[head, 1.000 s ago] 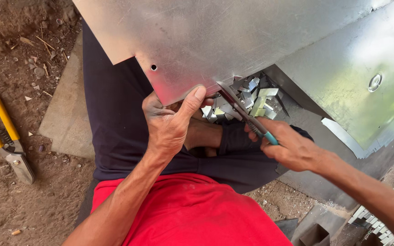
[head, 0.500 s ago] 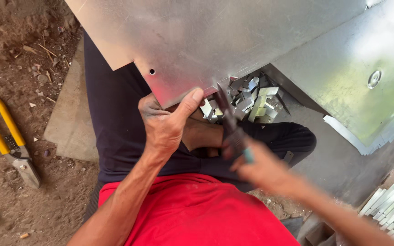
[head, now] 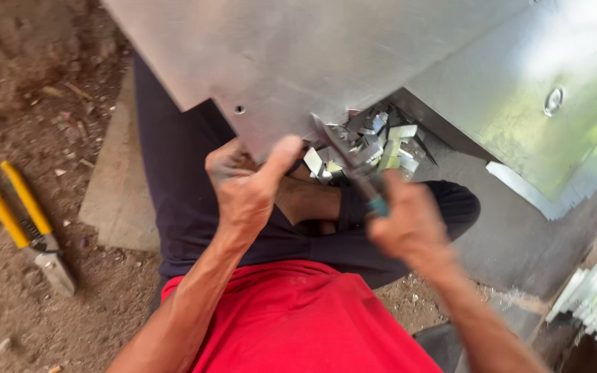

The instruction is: The person uses snips to cut notches and small sections out of the edge of a large metal sheet while sitting on the ground.

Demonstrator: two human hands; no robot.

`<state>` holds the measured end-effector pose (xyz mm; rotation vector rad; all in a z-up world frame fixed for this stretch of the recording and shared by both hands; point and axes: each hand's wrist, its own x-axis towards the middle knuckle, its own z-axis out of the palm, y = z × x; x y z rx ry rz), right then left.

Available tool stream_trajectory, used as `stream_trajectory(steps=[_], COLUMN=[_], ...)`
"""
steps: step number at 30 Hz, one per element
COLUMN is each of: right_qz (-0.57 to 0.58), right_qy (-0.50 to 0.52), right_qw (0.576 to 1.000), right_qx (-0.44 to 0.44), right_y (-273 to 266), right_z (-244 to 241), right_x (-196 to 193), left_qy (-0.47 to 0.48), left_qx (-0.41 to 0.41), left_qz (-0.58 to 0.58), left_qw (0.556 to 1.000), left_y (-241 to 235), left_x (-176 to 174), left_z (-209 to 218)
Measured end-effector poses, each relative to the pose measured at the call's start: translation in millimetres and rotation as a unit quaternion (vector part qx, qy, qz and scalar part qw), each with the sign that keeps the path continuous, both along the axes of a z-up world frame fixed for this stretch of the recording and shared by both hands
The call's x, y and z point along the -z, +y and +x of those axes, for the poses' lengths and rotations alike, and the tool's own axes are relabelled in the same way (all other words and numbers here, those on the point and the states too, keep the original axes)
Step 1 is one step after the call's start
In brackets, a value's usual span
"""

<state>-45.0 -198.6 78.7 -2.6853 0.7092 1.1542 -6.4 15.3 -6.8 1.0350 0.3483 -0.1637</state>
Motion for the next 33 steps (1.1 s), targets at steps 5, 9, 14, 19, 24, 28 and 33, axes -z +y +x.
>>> stream_trajectory(steps=[5,9,14,19,24,28,33], right_qz=[0.356,0.408,0.38,0.322,0.329,0.303,0.086], right_qy=[-0.031,0.027,-0.04,-0.018,-0.033,-0.183,-0.015], right_qw=[0.931,0.902,0.924,0.946,0.944,0.927,0.996], right_qx=[0.071,0.141,0.033,0.016,0.011,-0.12,0.006], right_y=[9,46,48,48,31,-23,-85], right_z=[-25,-40,-36,-27,-35,-88,-184], right_x=[10,22,19,25,35,24,18], left_qy=[0.028,0.018,-0.001,-0.012,0.025,-0.06,0.025], left_qx=[-0.004,0.004,0.021,0.021,-0.037,-0.101,0.01], left_qz=[-0.062,-0.047,-0.003,0.014,0.07,0.246,0.317], left_qw=[0.998,0.999,1.0,1.0,0.997,0.962,0.948], left_y=[33,35,38,39,23,-2,32], left_x=[5,3,-4,-7,-15,-41,-41], left_z=[-9,-8,-4,-3,-9,-26,-4])
